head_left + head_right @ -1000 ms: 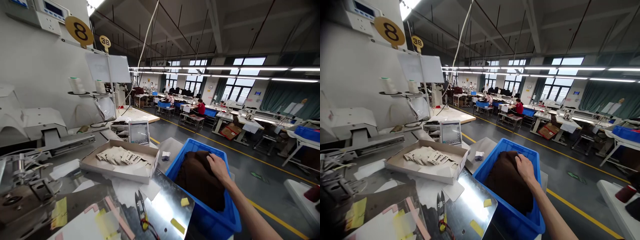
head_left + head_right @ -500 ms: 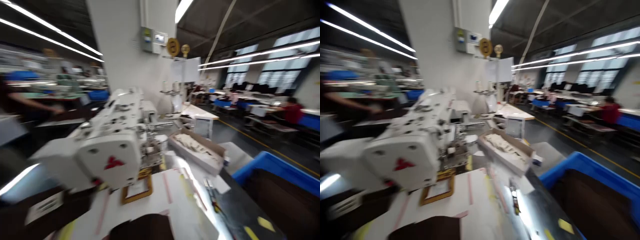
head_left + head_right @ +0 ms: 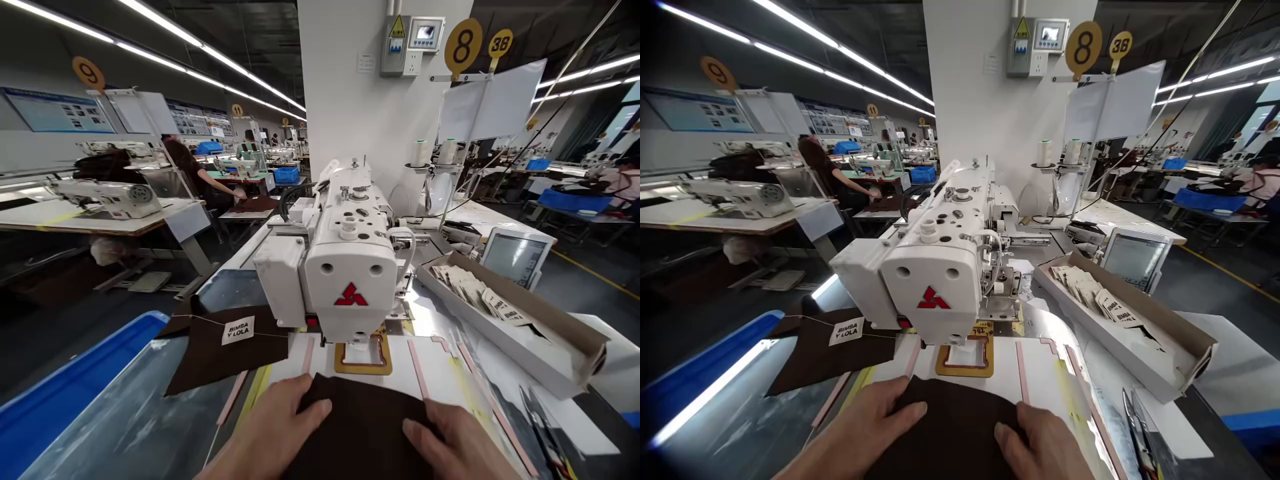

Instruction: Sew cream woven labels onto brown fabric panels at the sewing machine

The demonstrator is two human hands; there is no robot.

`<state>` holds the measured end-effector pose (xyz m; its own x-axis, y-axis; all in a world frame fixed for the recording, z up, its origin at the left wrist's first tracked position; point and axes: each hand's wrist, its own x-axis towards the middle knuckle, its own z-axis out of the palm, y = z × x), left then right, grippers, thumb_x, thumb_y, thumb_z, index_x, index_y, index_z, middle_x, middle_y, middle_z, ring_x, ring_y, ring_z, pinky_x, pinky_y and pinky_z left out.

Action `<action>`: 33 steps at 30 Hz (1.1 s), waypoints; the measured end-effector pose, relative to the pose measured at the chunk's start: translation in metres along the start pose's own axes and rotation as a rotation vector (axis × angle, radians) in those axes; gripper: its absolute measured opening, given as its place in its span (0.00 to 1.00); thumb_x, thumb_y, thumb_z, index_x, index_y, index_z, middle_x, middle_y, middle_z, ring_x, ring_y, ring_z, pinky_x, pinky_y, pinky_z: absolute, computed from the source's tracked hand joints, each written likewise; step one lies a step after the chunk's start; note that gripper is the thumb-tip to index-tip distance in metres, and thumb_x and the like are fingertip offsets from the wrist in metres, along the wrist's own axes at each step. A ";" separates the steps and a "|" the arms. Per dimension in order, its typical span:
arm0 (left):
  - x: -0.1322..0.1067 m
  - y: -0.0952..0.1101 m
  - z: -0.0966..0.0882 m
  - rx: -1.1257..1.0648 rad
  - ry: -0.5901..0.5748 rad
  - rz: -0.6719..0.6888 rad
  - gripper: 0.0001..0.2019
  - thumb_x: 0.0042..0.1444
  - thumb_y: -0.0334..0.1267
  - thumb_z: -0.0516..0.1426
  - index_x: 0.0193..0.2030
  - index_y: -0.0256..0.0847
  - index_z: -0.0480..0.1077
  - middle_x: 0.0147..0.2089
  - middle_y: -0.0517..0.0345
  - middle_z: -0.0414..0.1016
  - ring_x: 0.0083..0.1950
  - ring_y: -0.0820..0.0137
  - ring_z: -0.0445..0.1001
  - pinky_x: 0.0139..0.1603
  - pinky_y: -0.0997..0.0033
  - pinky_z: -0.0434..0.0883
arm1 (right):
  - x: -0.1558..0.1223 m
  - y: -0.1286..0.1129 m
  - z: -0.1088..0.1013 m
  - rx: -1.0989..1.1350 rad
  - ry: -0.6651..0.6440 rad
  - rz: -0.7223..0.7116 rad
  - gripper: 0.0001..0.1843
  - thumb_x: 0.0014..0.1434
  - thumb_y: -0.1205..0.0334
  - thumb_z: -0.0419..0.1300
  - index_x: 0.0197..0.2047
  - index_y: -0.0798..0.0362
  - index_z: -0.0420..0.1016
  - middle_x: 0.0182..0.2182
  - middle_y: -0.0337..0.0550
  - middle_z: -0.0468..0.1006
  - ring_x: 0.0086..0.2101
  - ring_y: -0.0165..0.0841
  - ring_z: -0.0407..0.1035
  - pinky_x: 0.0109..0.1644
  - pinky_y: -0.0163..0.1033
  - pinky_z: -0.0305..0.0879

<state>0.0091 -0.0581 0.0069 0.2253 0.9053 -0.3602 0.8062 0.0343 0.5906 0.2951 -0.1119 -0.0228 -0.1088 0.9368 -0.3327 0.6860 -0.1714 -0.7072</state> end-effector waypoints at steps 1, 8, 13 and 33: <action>0.005 0.000 -0.002 0.051 0.023 -0.011 0.17 0.61 0.52 0.54 0.28 0.43 0.59 0.28 0.60 0.64 0.30 0.67 0.64 0.27 0.70 0.55 | 0.007 -0.002 -0.002 -0.040 -0.010 0.037 0.20 0.67 0.46 0.56 0.27 0.47 0.63 0.24 0.42 0.77 0.25 0.36 0.73 0.29 0.37 0.65; 0.035 0.009 -0.018 0.102 -0.033 -0.007 0.21 0.61 0.49 0.54 0.24 0.44 0.48 0.23 0.64 0.50 0.26 0.71 0.52 0.25 0.67 0.45 | 0.035 -0.022 -0.023 0.075 -0.100 0.127 0.14 0.67 0.56 0.53 0.29 0.48 0.60 0.15 0.33 0.68 0.15 0.29 0.64 0.21 0.33 0.54; 0.041 0.009 -0.028 0.064 -0.099 -0.011 0.21 0.57 0.47 0.55 0.25 0.44 0.46 0.24 0.64 0.49 0.25 0.72 0.49 0.25 0.66 0.42 | 0.041 -0.023 -0.031 0.080 -0.078 0.113 0.13 0.67 0.57 0.51 0.30 0.48 0.63 0.16 0.34 0.71 0.15 0.28 0.65 0.20 0.32 0.53; 0.067 0.006 -0.034 -0.223 -0.192 0.068 0.15 0.63 0.47 0.60 0.31 0.38 0.73 0.19 0.66 0.64 0.20 0.72 0.66 0.25 0.72 0.66 | 0.072 -0.021 -0.048 -0.037 -0.038 0.098 0.14 0.64 0.59 0.52 0.25 0.48 0.63 0.14 0.36 0.73 0.16 0.32 0.69 0.23 0.34 0.56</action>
<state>0.0109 0.0168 0.0109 0.3910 0.8130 -0.4315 0.6505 0.0876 0.7544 0.3073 -0.0257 -0.0015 -0.0664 0.9037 -0.4230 0.7207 -0.2497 -0.6467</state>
